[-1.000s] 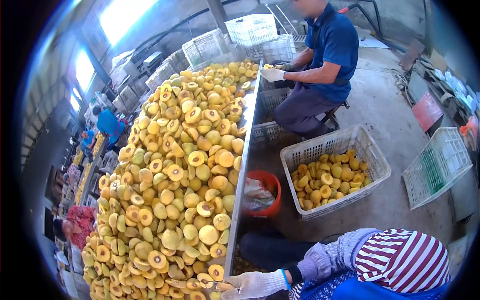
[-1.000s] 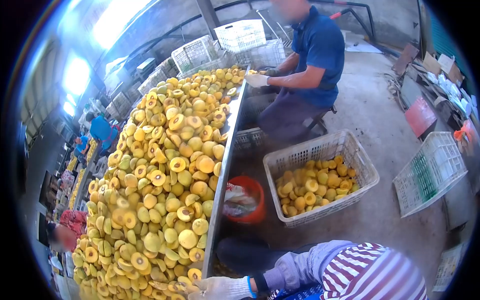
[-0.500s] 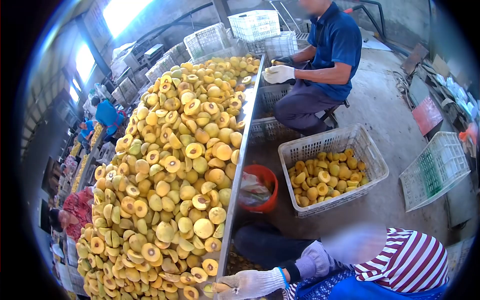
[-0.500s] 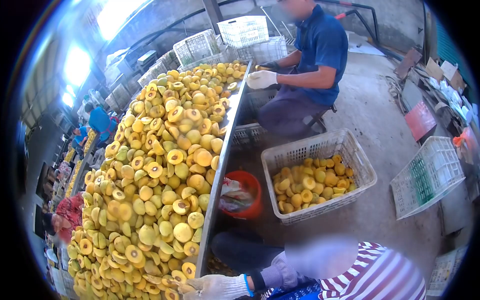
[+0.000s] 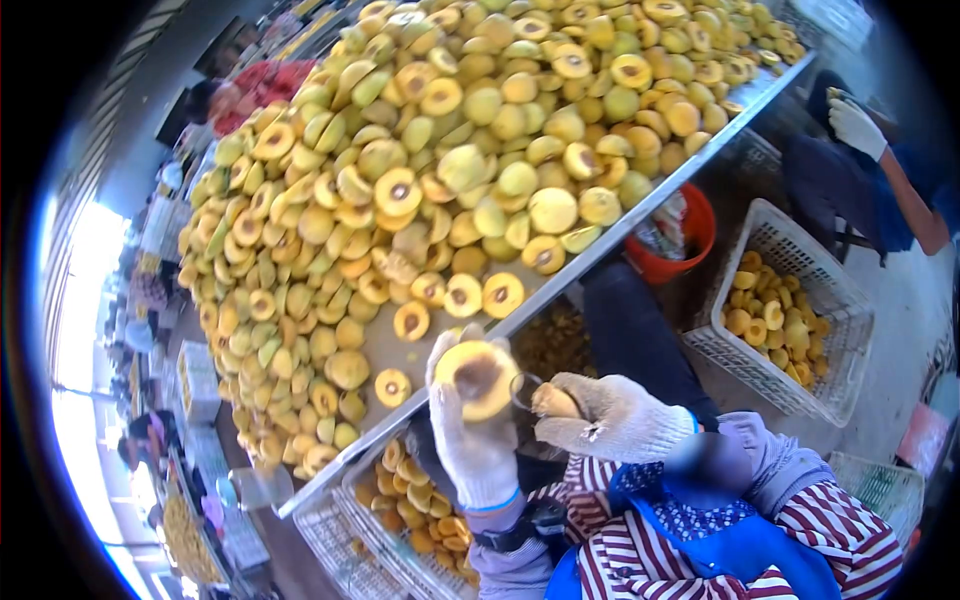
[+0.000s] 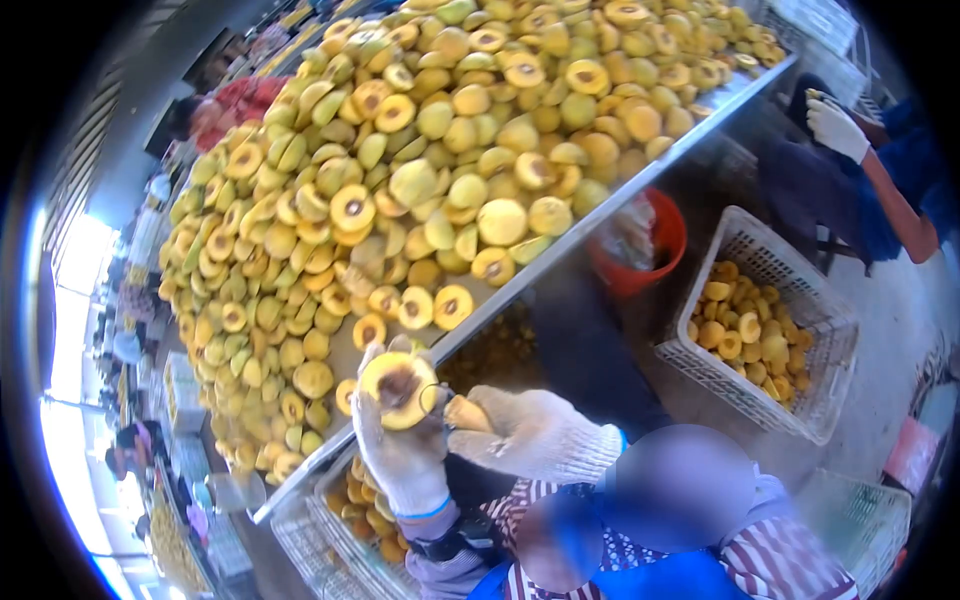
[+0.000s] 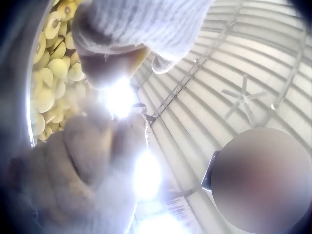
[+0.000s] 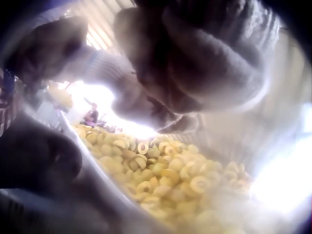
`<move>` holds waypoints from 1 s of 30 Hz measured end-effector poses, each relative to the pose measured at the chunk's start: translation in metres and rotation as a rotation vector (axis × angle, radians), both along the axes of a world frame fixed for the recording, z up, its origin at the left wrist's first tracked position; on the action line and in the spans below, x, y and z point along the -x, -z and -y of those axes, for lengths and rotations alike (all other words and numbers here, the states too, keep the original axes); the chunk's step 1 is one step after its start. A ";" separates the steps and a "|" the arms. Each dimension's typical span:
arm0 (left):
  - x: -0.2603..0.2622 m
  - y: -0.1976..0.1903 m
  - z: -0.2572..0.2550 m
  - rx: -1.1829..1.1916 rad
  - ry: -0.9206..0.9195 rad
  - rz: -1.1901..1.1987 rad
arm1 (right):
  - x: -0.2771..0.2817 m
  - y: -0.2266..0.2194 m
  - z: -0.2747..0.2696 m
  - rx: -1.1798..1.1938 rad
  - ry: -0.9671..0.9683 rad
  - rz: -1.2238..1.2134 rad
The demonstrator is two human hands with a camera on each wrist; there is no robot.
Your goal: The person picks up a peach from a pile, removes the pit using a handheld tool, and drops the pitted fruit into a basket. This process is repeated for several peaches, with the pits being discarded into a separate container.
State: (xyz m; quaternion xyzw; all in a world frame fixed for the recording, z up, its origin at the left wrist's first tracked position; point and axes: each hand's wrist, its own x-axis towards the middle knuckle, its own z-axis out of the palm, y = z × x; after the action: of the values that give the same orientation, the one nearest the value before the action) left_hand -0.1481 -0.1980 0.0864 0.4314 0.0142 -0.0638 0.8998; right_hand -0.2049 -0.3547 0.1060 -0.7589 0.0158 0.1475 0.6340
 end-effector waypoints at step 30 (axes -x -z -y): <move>0.038 -0.062 0.043 -0.859 -0.022 0.476 | 0.019 -0.006 0.005 -0.881 -0.225 -0.178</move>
State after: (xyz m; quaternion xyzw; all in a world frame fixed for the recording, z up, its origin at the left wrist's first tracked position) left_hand -0.1861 -0.2409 0.1485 0.7660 -0.1623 0.0579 0.6193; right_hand -0.2234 -0.3593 0.1123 -0.3983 -0.0766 0.2728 0.8724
